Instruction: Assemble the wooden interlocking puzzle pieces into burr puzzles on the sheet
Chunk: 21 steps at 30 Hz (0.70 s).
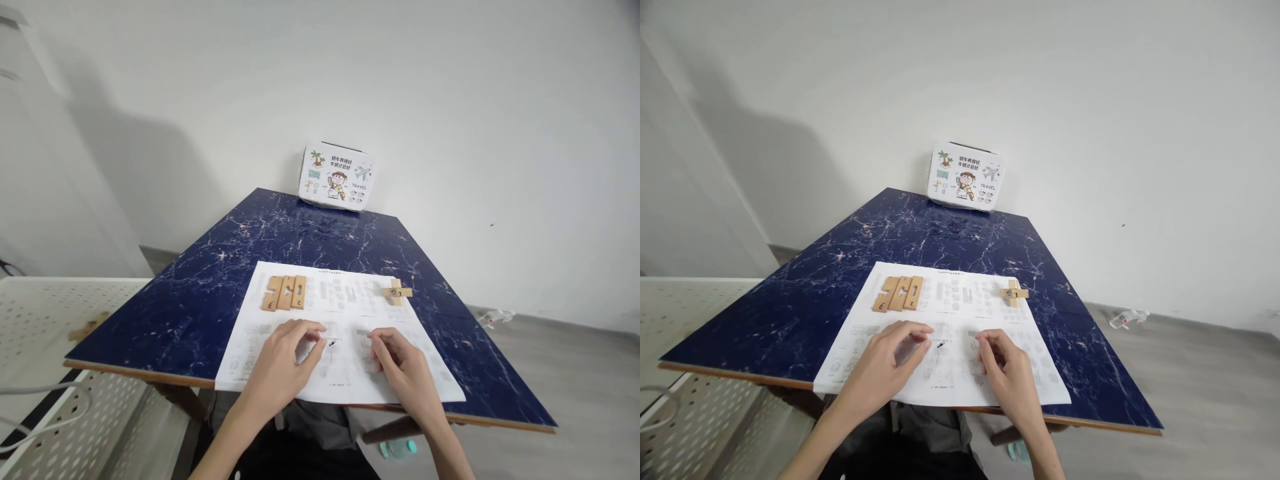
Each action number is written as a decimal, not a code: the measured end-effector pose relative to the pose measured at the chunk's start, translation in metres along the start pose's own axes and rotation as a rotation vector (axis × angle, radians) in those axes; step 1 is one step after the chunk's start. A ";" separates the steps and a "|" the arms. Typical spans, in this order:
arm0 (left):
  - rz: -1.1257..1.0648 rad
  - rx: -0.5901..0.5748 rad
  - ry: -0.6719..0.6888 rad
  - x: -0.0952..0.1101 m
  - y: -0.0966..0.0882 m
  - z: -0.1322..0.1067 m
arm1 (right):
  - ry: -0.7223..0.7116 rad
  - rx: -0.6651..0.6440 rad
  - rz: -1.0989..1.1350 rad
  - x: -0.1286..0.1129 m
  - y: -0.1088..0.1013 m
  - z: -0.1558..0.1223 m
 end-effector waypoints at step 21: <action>0.003 -0.019 0.003 0.004 0.000 0.001 | 0.017 0.004 0.002 0.001 -0.002 -0.001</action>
Point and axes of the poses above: each hand's wrist, its own z-axis towards the middle knuckle, its own y-axis out of the palm, x = y × z, the point moved 3 cm from there along z, towards the middle knuckle, and after that the axes turned 4 degrees about -z, right-handed, at the moved point
